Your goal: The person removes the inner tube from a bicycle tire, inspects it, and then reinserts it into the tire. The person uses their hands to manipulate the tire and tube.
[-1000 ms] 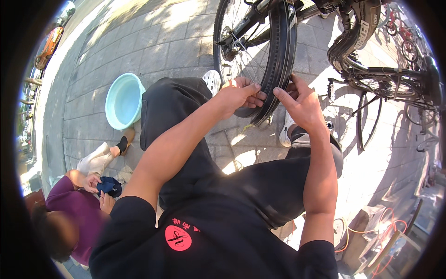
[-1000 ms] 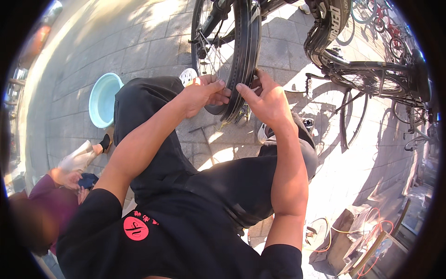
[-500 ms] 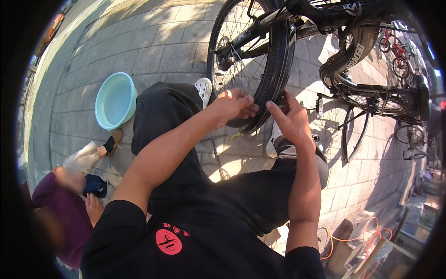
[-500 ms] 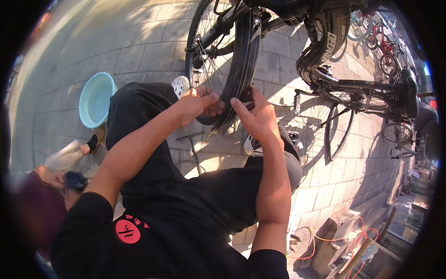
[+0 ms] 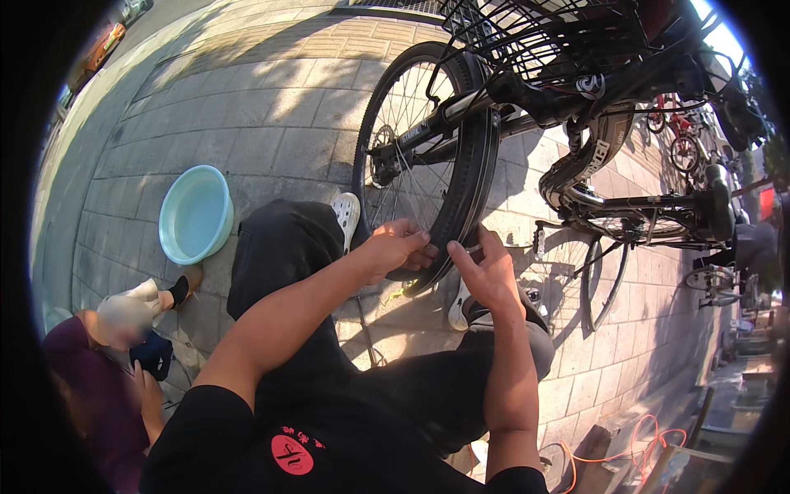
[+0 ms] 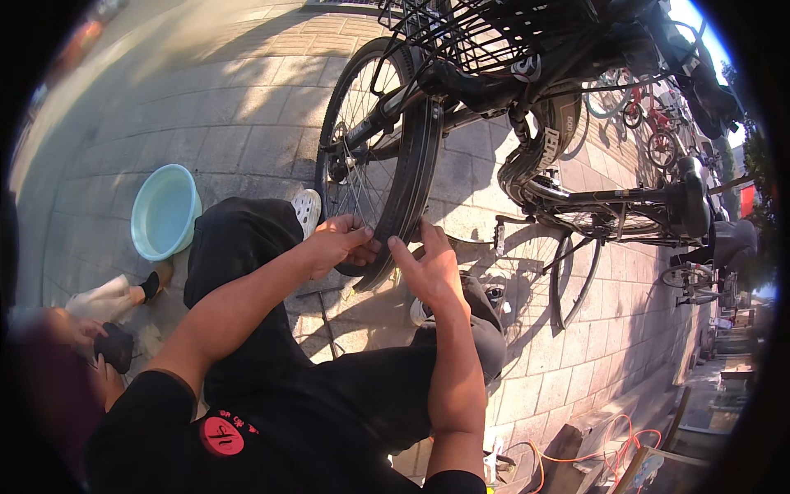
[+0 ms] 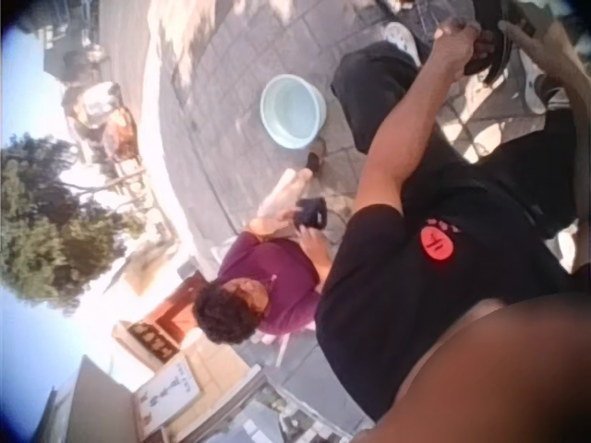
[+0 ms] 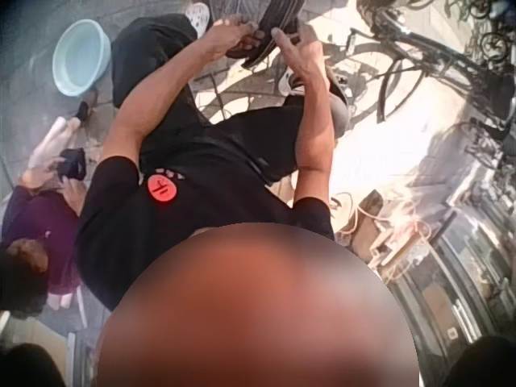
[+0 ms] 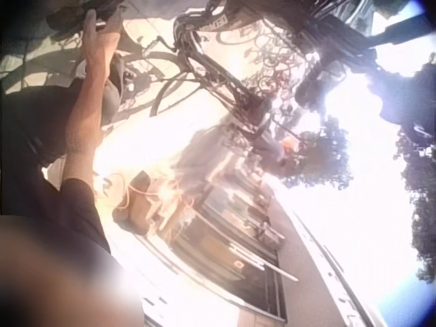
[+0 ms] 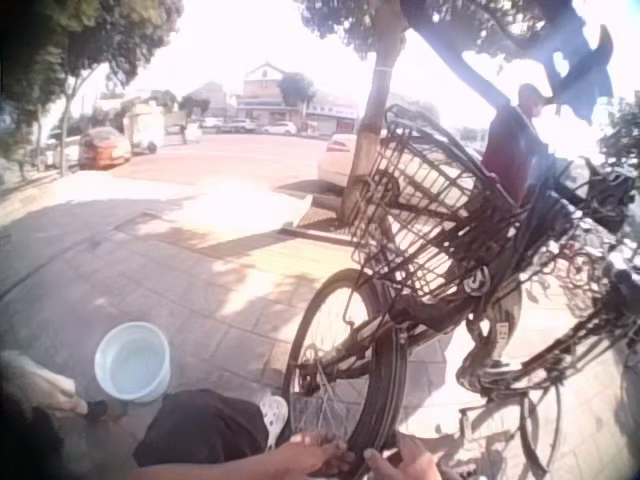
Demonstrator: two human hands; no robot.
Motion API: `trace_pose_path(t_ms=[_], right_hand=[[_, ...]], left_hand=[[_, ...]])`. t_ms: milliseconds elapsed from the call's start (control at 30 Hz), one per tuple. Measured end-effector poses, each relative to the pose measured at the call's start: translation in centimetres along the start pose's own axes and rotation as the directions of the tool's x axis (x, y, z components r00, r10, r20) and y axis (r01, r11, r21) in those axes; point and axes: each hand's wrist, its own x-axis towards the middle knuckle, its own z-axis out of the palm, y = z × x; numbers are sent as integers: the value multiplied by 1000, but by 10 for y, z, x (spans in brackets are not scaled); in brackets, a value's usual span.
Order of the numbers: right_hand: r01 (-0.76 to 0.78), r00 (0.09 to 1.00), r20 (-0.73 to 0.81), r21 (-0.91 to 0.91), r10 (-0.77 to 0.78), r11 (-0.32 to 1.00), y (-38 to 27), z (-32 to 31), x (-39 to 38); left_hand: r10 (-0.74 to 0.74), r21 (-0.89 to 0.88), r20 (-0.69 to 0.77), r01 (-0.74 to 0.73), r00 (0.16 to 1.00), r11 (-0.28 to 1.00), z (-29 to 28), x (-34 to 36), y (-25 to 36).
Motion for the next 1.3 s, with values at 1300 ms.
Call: trace_pose_path(t_ms=[1300], right_hand=[[90, 995, -53, 129, -84, 988, 13, 14, 2]], left_hand=[[13, 65, 7, -14, 1000, 998, -4, 1, -5]])
